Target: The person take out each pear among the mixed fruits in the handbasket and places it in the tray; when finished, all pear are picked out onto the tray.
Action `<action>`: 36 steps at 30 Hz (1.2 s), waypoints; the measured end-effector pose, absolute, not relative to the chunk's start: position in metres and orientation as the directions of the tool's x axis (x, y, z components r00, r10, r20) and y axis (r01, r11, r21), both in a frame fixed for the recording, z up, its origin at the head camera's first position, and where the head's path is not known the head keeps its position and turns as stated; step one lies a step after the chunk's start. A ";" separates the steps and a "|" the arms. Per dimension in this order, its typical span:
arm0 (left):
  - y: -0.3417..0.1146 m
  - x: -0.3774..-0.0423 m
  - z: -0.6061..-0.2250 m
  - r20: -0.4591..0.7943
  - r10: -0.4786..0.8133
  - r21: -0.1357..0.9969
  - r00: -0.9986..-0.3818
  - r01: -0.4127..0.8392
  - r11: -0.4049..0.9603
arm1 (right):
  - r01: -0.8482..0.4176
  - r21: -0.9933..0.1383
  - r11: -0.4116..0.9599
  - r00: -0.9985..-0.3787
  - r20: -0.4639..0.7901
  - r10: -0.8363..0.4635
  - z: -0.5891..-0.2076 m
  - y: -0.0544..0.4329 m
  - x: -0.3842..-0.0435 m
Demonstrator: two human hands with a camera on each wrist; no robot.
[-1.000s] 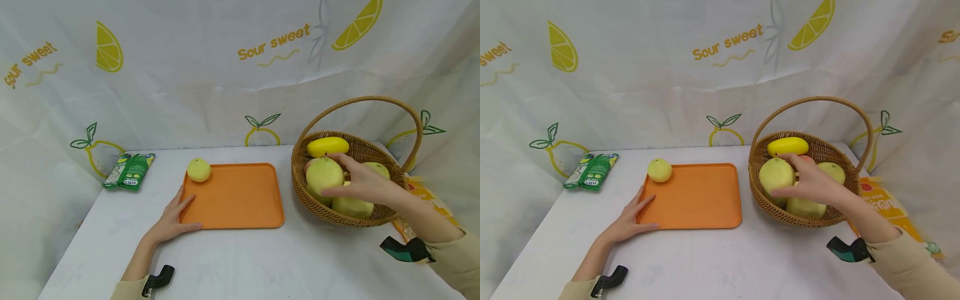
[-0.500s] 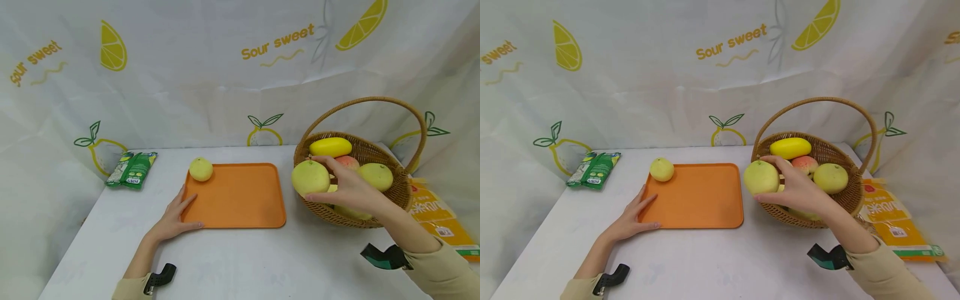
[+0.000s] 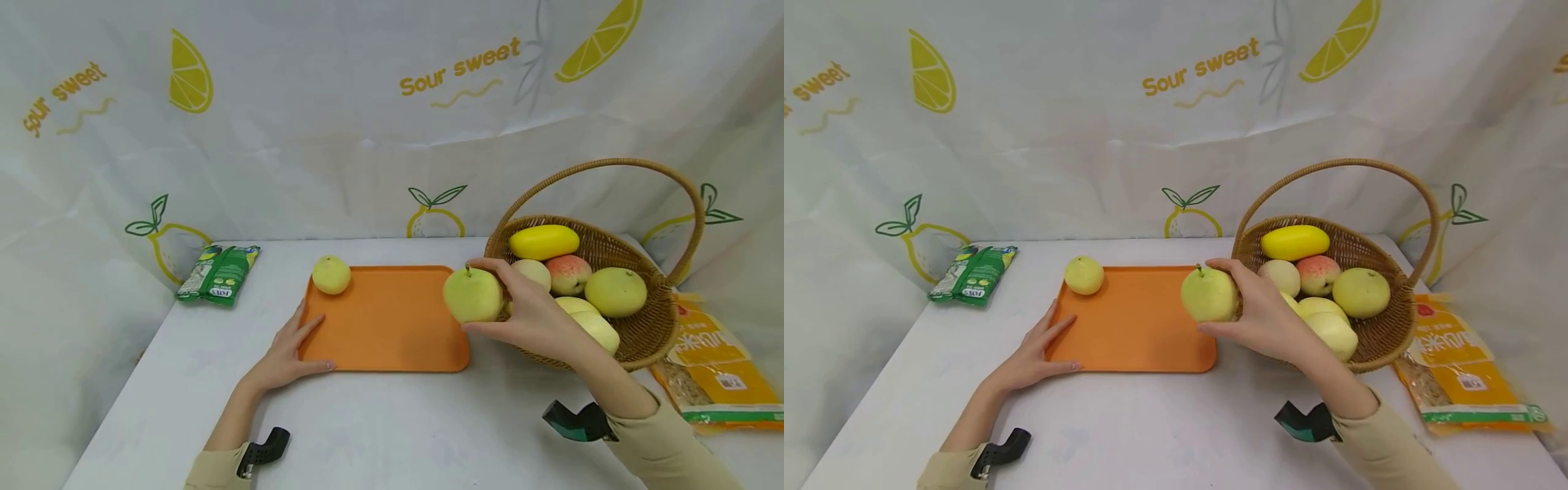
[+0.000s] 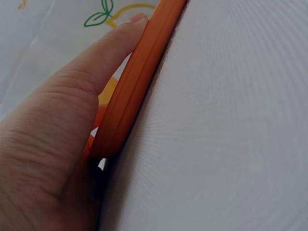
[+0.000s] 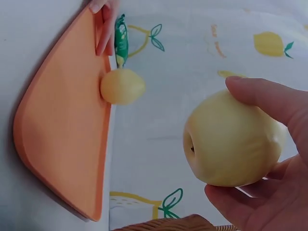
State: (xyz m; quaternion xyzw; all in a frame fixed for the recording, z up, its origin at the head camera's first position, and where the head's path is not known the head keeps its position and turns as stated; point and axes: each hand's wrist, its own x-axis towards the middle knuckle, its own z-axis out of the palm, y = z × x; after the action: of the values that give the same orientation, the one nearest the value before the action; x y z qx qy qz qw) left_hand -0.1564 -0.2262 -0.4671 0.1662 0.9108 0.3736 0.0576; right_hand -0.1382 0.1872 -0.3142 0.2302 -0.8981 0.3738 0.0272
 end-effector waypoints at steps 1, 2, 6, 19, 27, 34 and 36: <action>-0.226 -0.157 -0.467 0.019 0.345 0.699 -0.938 0.259 0.666 | -0.441 -0.654 0.614 -0.890 0.231 -0.394 -0.316 0.184 -0.139; -0.226 -0.157 -0.467 0.019 0.345 0.699 -0.938 0.259 0.667 | -0.449 -0.651 0.613 -0.887 0.241 -0.393 -0.319 0.180 -0.140; -0.226 -0.157 -0.466 0.014 0.345 0.703 -0.939 0.254 0.664 | -0.446 -0.681 0.581 -0.889 0.262 -0.376 -0.332 0.164 -0.144; -0.226 -0.156 -0.462 0.008 0.343 0.704 -0.939 0.249 0.665 | -0.369 -0.798 0.476 -0.915 0.222 -0.337 -0.376 0.125 -0.169; -0.225 -0.156 -0.462 0.013 0.344 0.703 -0.939 0.253 0.665 | -0.270 -0.855 0.442 -0.945 0.149 -0.290 -0.392 0.107 -0.189; -0.225 -0.155 -0.460 0.017 0.341 0.705 -0.940 0.254 0.663 | -0.234 -0.873 0.428 -0.951 0.113 -0.289 -0.403 0.091 -0.204; -0.225 -0.155 -0.459 0.020 0.342 0.704 -0.940 0.256 0.663 | -0.219 -0.872 0.438 -0.955 0.101 -0.277 -0.404 0.086 -0.208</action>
State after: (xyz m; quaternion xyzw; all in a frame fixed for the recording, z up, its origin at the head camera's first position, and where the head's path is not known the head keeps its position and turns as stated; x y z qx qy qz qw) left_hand -0.1547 -0.2249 -0.4594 0.1642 0.9100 0.3765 0.0570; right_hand -0.2076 0.0861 -0.4045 0.1464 -0.8473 0.5097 -0.0285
